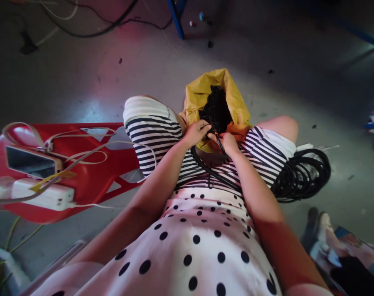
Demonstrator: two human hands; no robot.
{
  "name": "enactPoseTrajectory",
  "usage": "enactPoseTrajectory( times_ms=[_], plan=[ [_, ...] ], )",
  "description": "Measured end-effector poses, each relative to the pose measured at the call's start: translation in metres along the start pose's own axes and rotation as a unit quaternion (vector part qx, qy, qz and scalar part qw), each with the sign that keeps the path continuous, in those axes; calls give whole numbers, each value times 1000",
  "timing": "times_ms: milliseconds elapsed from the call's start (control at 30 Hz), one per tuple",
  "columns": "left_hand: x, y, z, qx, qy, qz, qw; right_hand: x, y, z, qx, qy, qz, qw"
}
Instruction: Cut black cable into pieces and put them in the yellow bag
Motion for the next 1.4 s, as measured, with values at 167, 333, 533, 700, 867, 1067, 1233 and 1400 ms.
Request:
enactPoseTrajectory(
  times_ms=[167,333,533,700,867,1067,1233,1400],
  plan=[
    [17,1,-3,150,140,-6,979,-8,13,-5,-65,7,-66,996],
    [37,10,-8,270,208,-52,939,-16,10,-10,-134,4,-44,990],
    [44,12,-21,301,197,-47,932,-12,1,-6,-84,14,8,996],
    [50,10,-28,317,205,-33,925,-12,1,-5,-107,16,12,994],
    [42,18,-23,280,180,-103,937,-7,0,1,-83,41,21,995],
    [31,14,-27,221,125,-74,964,1,-2,10,-79,88,44,992],
    [29,11,-24,182,119,-62,974,3,1,12,-44,81,31,995],
    [28,11,-23,176,116,-58,976,5,4,13,-1,78,6,997]
  ],
)
Point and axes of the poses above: each hand's wrist, its own x-axis away from the middle knuckle, its own y-axis out of the back of the hand, z = x × y, the point moved 8 cm from there along -x, towards the middle knuckle, and after that the axes turned 13 degrees about -y, right-handed, at the moved point
